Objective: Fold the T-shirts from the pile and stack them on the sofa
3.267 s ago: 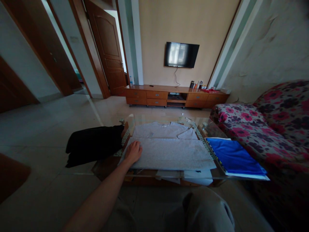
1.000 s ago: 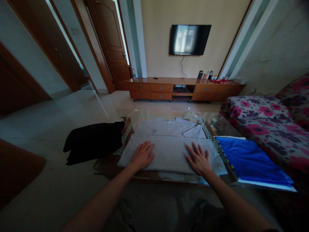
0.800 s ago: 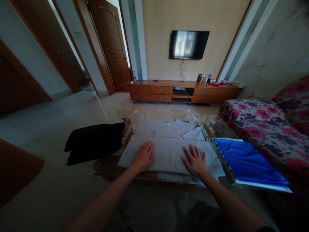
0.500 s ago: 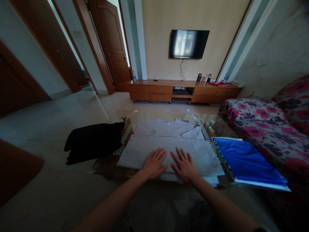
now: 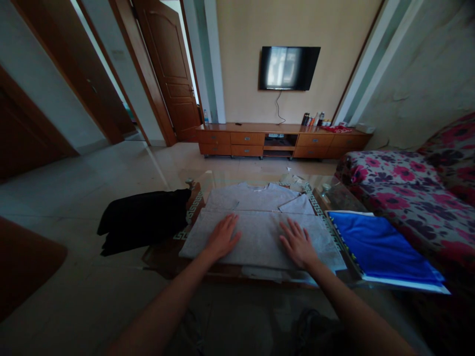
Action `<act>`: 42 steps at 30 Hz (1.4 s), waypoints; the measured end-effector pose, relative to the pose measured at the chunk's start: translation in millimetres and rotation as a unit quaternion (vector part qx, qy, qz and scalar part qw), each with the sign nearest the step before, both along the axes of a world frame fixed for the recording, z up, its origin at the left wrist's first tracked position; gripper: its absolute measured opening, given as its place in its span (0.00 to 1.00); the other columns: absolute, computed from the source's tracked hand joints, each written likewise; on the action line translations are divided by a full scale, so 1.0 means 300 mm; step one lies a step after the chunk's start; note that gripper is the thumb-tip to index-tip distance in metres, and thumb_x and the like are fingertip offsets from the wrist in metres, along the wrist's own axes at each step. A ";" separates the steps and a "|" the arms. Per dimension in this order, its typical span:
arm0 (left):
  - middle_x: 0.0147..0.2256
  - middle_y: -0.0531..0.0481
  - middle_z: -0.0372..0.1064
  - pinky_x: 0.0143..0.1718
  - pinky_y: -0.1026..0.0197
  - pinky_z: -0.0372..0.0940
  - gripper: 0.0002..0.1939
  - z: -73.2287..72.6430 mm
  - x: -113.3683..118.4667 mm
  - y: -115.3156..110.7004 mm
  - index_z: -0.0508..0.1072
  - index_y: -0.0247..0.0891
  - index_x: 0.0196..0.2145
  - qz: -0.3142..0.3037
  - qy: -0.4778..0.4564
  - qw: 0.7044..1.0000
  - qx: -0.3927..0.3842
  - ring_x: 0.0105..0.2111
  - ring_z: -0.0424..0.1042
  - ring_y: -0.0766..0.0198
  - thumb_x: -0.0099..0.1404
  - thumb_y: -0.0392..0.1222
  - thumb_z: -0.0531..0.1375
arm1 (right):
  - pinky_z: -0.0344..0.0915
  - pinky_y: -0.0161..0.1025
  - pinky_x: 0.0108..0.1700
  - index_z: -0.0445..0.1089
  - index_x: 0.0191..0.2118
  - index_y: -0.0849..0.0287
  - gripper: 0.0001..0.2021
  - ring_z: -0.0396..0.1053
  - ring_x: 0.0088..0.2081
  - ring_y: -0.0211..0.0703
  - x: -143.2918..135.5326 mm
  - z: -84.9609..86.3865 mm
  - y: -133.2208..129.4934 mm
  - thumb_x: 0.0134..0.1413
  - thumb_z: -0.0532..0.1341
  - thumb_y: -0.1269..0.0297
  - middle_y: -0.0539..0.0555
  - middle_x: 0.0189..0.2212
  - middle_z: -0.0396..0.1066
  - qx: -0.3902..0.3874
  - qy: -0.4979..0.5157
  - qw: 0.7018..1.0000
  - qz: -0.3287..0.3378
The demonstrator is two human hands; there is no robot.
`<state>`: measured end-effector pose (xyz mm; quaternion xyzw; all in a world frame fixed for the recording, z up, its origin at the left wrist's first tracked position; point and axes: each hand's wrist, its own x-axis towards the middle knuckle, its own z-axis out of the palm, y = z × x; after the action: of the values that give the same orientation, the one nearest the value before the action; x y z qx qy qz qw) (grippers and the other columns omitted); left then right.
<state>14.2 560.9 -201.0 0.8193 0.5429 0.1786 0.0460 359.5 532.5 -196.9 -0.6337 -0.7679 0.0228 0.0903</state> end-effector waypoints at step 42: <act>0.59 0.36 0.68 0.64 0.46 0.57 0.29 -0.135 -0.383 0.743 0.61 0.35 0.64 0.261 -0.093 0.961 -0.012 0.60 0.67 0.49 0.67 0.44 0.56 | 0.59 0.51 0.60 0.61 0.65 0.69 0.28 0.63 0.59 0.62 0.304 -0.097 0.720 0.65 0.51 0.58 0.71 0.57 0.66 0.081 0.089 0.958 -0.262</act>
<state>-100.7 783.9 -241.5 0.6285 0.7330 0.2538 0.0579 450.6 748.5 -226.0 -0.7987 -0.5632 -0.0075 0.2117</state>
